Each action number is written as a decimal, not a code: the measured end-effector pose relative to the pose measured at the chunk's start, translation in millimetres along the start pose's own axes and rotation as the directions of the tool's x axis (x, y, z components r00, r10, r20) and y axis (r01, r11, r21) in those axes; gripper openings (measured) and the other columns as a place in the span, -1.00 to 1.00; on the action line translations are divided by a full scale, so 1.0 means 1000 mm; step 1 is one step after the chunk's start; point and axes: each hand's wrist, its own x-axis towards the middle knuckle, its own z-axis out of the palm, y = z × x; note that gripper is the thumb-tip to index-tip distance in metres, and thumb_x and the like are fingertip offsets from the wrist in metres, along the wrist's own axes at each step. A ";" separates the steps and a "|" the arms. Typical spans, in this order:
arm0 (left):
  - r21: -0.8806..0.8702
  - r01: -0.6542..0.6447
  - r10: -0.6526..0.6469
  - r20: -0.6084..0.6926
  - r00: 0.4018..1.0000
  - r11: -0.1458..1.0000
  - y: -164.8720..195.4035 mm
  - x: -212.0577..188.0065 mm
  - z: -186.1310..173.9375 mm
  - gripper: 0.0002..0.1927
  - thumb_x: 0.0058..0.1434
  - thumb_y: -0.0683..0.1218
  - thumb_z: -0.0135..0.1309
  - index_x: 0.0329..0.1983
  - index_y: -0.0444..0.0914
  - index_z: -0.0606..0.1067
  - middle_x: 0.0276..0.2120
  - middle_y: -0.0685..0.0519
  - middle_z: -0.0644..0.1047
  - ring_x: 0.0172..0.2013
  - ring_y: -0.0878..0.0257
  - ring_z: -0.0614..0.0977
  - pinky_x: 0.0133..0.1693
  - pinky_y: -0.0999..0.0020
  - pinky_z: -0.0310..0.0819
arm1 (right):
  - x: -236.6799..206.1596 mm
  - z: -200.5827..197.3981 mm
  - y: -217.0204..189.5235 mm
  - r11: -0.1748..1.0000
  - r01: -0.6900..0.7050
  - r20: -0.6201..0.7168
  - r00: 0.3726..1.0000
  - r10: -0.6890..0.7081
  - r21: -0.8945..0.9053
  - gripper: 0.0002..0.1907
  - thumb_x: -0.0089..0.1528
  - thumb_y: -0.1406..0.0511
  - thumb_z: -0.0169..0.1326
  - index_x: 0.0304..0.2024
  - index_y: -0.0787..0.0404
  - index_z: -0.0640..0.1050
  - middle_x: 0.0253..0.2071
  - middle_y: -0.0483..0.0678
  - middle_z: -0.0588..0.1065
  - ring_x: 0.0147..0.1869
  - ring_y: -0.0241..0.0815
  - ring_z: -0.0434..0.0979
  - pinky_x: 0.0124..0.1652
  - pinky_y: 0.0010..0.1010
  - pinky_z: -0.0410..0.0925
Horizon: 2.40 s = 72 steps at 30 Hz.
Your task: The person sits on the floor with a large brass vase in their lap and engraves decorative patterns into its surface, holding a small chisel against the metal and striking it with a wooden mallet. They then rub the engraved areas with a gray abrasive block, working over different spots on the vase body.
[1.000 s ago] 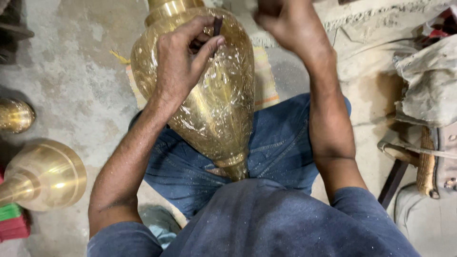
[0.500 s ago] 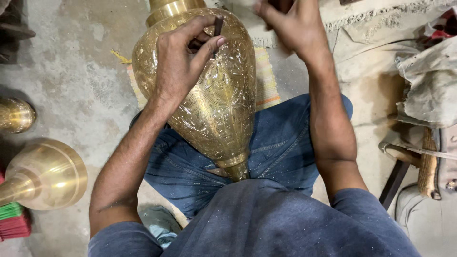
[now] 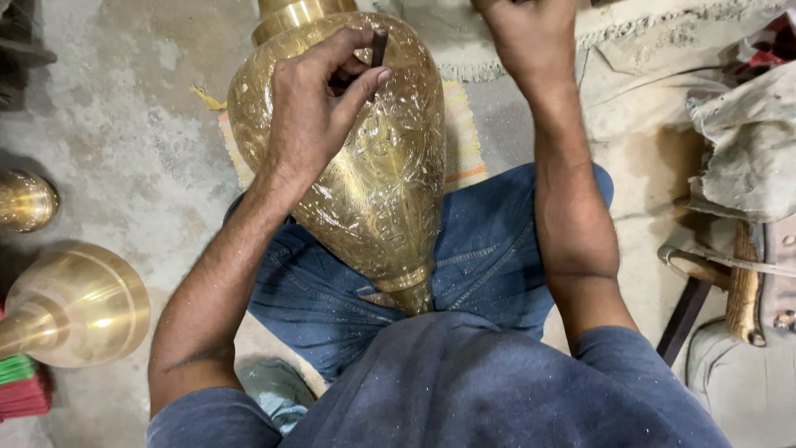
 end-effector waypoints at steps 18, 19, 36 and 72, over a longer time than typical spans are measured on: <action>-0.019 0.003 -0.003 0.016 1.000 1.000 -0.002 0.003 -0.001 -0.72 0.41 -0.11 0.26 0.12 -0.32 0.58 -0.21 -0.12 0.70 -0.23 0.19 0.78 -0.21 0.30 0.70 | -0.001 -0.007 -0.015 0.973 0.058 0.148 0.989 -0.025 -0.221 -0.94 0.33 0.36 0.23 -0.25 0.20 0.62 -0.37 -0.09 0.61 -0.31 -0.22 0.66 -0.26 -0.36 0.54; -0.012 -0.015 0.015 0.004 1.000 1.000 -0.002 0.003 -0.001 -0.70 0.40 -0.11 0.27 0.12 -0.33 0.57 -0.21 -0.13 0.70 -0.23 0.18 0.78 -0.21 0.29 0.73 | -0.001 -0.007 -0.019 0.991 -0.134 0.133 0.982 0.135 -0.020 -0.89 0.37 0.30 0.22 -0.26 0.17 0.61 -0.40 -0.13 0.60 -0.33 -0.27 0.67 -0.26 -0.41 0.56; -0.014 0.014 -0.013 0.060 0.998 1.000 0.003 0.006 -0.006 -0.66 0.38 -0.07 0.27 0.14 -0.33 0.58 -0.18 -0.14 0.70 -0.23 0.15 0.79 -0.19 0.25 0.75 | -0.009 -0.007 -0.027 0.761 0.465 0.268 0.885 -0.381 -0.452 -0.75 0.13 0.38 0.32 -0.15 0.23 0.58 -0.34 -0.01 0.59 -0.29 -0.12 0.62 -0.31 -0.33 0.46; -0.016 -0.079 0.080 0.078 0.994 0.997 -0.009 0.011 -0.006 -0.65 0.40 -0.05 0.28 0.15 -0.31 0.58 -0.09 -0.15 0.69 -0.18 0.13 0.77 -0.16 0.23 0.73 | -0.018 -0.004 -0.016 0.985 0.048 0.152 0.988 -0.022 -0.167 -0.85 0.28 0.40 0.28 -0.16 0.30 0.56 -0.34 -0.02 0.58 -0.28 -0.18 0.65 -0.26 -0.33 0.53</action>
